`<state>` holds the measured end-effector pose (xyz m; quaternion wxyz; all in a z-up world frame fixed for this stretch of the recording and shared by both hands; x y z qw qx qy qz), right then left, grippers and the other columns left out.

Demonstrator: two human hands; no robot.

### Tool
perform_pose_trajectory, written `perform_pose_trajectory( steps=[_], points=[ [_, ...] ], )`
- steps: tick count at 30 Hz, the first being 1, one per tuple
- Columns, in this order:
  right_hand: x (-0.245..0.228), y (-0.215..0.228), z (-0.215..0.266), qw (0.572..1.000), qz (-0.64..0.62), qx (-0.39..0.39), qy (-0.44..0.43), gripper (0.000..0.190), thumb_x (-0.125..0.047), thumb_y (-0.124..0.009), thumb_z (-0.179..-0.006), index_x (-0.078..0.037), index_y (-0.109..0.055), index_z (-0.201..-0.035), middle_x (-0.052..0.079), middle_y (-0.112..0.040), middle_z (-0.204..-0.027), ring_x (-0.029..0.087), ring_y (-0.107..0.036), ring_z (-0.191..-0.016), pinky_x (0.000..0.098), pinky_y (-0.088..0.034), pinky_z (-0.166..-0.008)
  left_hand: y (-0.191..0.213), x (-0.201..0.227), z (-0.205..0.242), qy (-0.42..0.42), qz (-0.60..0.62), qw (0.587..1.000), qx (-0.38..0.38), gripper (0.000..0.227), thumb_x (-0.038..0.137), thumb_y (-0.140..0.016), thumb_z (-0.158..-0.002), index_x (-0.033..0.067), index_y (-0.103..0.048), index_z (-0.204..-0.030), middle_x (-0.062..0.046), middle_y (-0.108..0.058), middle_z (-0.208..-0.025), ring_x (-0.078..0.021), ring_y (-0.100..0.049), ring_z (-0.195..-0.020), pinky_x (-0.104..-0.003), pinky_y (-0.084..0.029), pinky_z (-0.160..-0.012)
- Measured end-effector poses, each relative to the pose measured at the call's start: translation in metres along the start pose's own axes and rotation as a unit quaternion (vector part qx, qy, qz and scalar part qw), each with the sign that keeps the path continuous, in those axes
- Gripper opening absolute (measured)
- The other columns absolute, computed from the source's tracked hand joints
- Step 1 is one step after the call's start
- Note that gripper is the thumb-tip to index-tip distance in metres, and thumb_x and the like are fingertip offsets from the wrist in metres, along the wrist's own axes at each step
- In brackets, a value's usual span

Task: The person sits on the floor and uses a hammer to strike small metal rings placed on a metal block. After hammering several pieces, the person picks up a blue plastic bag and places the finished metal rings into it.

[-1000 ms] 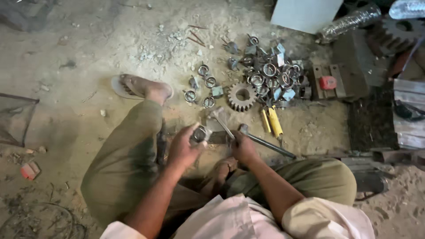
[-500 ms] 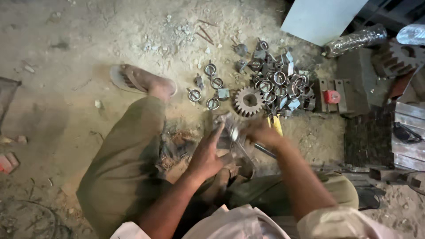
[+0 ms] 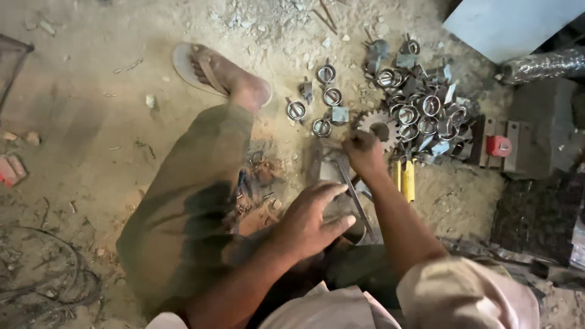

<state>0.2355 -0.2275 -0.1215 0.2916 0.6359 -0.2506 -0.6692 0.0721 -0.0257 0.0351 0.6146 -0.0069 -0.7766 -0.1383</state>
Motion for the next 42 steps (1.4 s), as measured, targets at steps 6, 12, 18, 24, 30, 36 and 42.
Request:
perform_pose_trajectory(
  steps=[6, 12, 18, 24, 30, 36, 42],
  points=[
    [0.005, -0.013, -0.081, 0.993, 0.118, 0.022, 0.017, 0.035, -0.024, -0.077, -0.082, -0.007, -0.072, -0.113, 0.017, -0.074, -0.103, 0.033, -0.073, -0.088, 0.0419, -0.056, -0.078, -0.004, -0.016, 0.008, 0.106, 0.135, 0.985, -0.025, 0.057, 0.028, -0.074, -0.089, 0.0002, -0.057, -0.136, -0.020, -0.060, -0.137, -0.0355, -0.062, -0.127, -0.041, -0.053, -0.103],
    [0.009, -0.069, -0.121, 0.921, 0.359, -0.154, -0.004, 0.065, -0.025, -0.080, -0.080, -0.011, -0.053, -0.137, 0.018, -0.064, -0.129, 0.040, -0.066, -0.113, 0.0490, -0.054, -0.092, 0.000, -0.020, 0.005, 0.078, 0.041, 0.996, -0.030, 0.054, 0.025, -0.074, -0.090, 0.0023, -0.060, -0.137, -0.020, -0.066, -0.129, -0.0380, -0.063, -0.122, -0.044, -0.049, -0.104],
    [0.017, -0.078, -0.109, 0.915, 0.368, -0.165, -0.023, 0.071, -0.018, -0.074, -0.084, -0.017, -0.045, -0.149, 0.014, -0.061, -0.140, 0.040, -0.066, -0.117, 0.0517, -0.054, -0.093, 0.003, -0.036, 0.001, 0.134, 0.083, 0.987, -0.026, 0.051, 0.023, -0.072, -0.089, 0.0023, -0.060, -0.133, -0.020, -0.067, -0.123, -0.0370, -0.066, -0.116, -0.043, -0.053, -0.098],
    [-0.034, -0.024, -0.102, 0.971, 0.221, -0.086, 0.005, 0.079, -0.030, -0.088, -0.074, -0.010, -0.051, -0.141, 0.018, -0.066, -0.120, 0.036, -0.067, -0.107, 0.0462, -0.054, -0.089, 0.005, -0.045, -0.007, 0.056, 0.038, 0.998, -0.004, 0.039, 0.024, -0.073, -0.097, 0.0048, -0.065, -0.130, -0.020, -0.069, -0.130, -0.0358, -0.068, -0.121, -0.043, -0.054, -0.105],
    [-0.050, 0.020, -0.022, 0.957, -0.251, -0.114, -0.095, 0.059, -0.009, -0.081, -0.084, -0.001, -0.061, -0.138, 0.009, -0.067, -0.103, 0.022, -0.064, -0.088, 0.0338, -0.051, -0.072, 0.023, -0.039, -0.028, 0.075, -0.029, 0.994, 0.068, 0.075, 0.023, -0.079, -0.085, 0.0028, -0.046, -0.149, -0.024, -0.055, -0.144, -0.0377, -0.055, -0.132, -0.044, -0.045, -0.108],
    [-0.084, 0.003, 0.089, 0.859, -0.444, -0.250, -0.057, 0.064, -0.003, -0.076, -0.082, -0.004, -0.054, -0.142, 0.008, -0.070, -0.117, 0.018, -0.067, -0.103, 0.0314, -0.055, -0.081, 0.009, -0.018, -0.028, -0.037, -0.005, 0.997, 0.061, 0.080, 0.015, -0.083, -0.084, 0.0035, -0.045, -0.152, -0.023, -0.056, -0.148, -0.0330, -0.056, -0.138, -0.041, -0.046, -0.114],
    [-0.056, 0.020, 0.114, 0.877, -0.425, -0.201, -0.095, 0.058, -0.020, -0.070, -0.092, -0.007, -0.052, -0.146, 0.006, -0.071, -0.120, 0.017, -0.068, -0.106, 0.0298, -0.056, -0.082, -0.012, -0.041, -0.018, 0.021, 0.096, 0.995, 0.012, 0.069, 0.025, -0.088, -0.083, 0.0030, -0.057, -0.140, -0.010, -0.071, -0.129, -0.0159, -0.066, -0.117, -0.032, -0.053, -0.102]
  ],
)
Point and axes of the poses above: each hand's wrist, its own z-axis away from the middle knuckle, its own y-axis out of the back of the hand, x = y × z, the point moved 9 cm from there along -z, towards the middle knuckle
